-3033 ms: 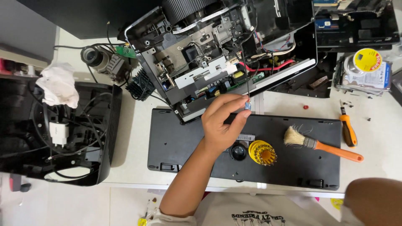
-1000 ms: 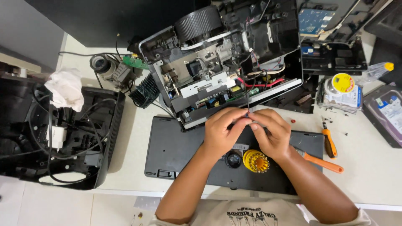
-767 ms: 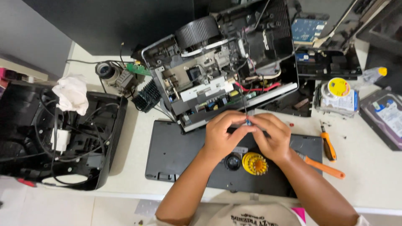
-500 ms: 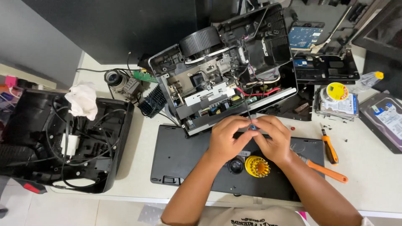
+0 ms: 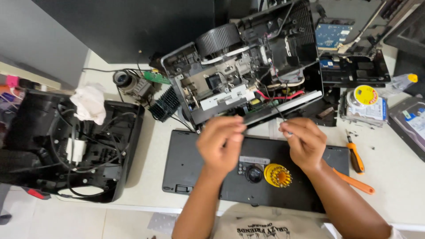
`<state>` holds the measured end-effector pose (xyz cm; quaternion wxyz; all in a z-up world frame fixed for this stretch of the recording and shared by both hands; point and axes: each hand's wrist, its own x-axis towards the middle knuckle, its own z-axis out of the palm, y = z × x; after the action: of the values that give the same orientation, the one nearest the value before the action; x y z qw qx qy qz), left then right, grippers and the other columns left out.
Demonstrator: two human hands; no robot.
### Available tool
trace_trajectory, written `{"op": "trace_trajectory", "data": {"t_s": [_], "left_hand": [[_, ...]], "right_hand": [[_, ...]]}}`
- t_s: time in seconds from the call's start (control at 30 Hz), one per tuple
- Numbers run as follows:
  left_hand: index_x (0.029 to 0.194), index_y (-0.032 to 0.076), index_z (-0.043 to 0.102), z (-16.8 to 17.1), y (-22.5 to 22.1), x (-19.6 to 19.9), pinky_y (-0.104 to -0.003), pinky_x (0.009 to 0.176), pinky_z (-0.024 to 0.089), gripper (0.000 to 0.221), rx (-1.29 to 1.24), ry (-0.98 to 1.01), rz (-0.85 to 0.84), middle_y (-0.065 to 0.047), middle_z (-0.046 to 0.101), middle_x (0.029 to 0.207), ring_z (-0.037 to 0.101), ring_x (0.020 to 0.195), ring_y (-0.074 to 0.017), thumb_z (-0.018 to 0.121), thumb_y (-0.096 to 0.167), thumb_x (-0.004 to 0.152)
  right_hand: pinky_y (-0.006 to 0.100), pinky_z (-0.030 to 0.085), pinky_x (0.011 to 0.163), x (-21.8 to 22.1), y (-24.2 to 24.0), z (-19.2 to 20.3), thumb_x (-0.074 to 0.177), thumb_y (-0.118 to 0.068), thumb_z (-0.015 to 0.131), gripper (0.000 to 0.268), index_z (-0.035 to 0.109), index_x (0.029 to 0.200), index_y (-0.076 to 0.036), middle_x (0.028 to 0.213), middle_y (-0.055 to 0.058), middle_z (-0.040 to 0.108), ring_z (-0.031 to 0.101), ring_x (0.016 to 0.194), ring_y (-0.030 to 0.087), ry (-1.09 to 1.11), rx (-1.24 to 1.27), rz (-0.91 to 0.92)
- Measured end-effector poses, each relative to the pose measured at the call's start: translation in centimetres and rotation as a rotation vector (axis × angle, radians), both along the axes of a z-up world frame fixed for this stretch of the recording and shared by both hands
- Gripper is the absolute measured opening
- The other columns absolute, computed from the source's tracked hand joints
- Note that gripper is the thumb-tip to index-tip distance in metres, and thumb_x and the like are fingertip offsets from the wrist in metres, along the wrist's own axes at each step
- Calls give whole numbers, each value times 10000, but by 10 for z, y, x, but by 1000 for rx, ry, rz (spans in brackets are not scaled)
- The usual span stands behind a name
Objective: Disassembling and cleaning the internal components of a projector using a screwdriver and a brush
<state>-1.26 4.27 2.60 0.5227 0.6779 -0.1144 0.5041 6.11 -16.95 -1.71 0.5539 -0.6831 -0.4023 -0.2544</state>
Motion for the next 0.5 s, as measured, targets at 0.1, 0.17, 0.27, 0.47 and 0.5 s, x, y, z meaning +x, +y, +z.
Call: {"op": "trace_trajectory", "data": {"t_s": [0.1,0.17,0.27,0.47,0.5], "left_hand": [[822,57,758,4,25,-15,-381,702,583,336,-44,33,81,-127,766,899,725,763,-304,623,299,1012],[900,35,749,16,38,-25,-384,750,568,331,-15,100,182,-150,747,977,712,845,-291,623,313,1026],[1052,8,728,20,52,-42,-397,940,564,274,56,296,330,-168,688,1149,668,1071,-284,566,229,1046],[934,-33,660,-6,57,-59,-422,805,548,337,158,196,430,-213,661,949,680,901,-355,498,223,1080],[934,-33,660,-10,49,-62,-422,805,548,337,154,199,420,-213,661,949,680,901,-355,498,223,1080]], "right_hand": [[458,557,676,-1,-13,11,948,-52,759,167,760,1034,91,904,209,724,685,721,336,-3,11,-60],[441,552,672,-1,-19,30,911,27,805,253,712,1113,147,897,236,722,688,699,336,-61,-44,-84],[370,577,919,-28,-36,84,985,37,689,132,691,1114,62,1092,195,726,708,980,297,137,-368,-36],[487,417,1171,-60,-81,61,611,-419,984,1099,448,1537,-165,1522,83,582,560,1383,302,357,-830,347],[487,417,1171,-69,-74,50,611,-419,984,1099,448,1537,-165,1522,83,582,560,1383,302,364,-832,338]]}}
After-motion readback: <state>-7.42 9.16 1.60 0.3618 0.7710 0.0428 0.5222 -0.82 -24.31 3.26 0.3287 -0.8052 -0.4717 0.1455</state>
